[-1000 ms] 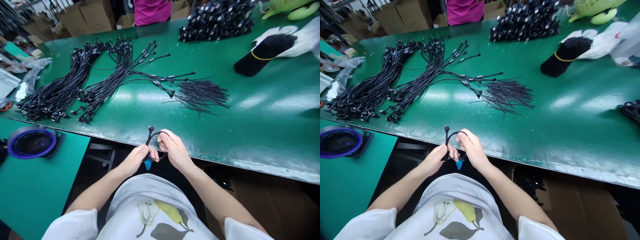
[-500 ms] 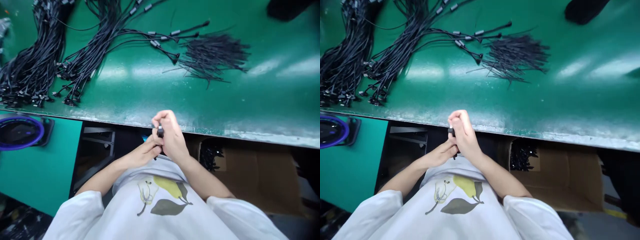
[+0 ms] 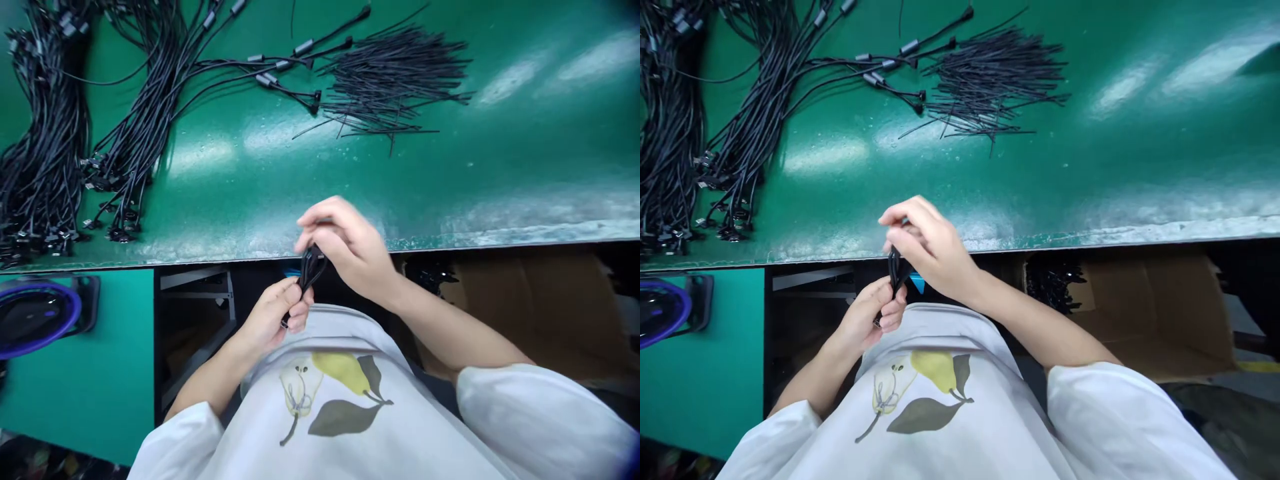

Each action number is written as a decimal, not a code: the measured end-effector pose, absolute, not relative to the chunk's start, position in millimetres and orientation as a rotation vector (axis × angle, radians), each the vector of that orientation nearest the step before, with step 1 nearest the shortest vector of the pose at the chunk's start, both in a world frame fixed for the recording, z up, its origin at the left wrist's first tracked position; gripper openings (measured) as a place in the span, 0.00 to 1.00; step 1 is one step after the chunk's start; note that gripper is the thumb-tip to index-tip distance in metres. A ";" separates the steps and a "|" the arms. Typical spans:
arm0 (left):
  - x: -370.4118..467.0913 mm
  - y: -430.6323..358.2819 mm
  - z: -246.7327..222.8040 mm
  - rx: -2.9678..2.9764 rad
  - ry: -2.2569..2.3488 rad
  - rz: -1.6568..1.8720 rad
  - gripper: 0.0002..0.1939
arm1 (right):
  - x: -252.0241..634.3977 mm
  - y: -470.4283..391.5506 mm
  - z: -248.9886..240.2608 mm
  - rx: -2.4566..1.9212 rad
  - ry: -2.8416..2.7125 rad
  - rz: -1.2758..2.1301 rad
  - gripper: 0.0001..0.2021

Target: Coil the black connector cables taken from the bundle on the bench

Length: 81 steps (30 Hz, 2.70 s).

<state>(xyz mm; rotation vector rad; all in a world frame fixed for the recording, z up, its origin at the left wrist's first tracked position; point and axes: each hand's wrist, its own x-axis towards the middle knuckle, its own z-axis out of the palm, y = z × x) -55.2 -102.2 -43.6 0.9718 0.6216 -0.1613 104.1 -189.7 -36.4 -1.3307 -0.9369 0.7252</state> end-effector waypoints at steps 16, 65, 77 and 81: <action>-27.9 -67.2 -27.2 1.617 0.378 -0.449 0.21 | 123.8 -212.3 -26.4 -1.797 -2.204 0.307 0.14; -50.3 -90.8 -43.5 1.549 0.558 -0.102 0.30 | 110.8 -197.4 -9.6 -1.526 -2.545 -0.312 0.14; -51.5 -90.0 -42.8 1.780 0.555 -0.200 0.34 | 103.9 -190.6 -6.5 -1.397 -2.843 -0.558 0.15; -42.6 -85.9 -49.5 1.970 0.497 -0.061 0.33 | 102.9 -185.6 -20.6 -1.757 -2.596 -0.427 0.14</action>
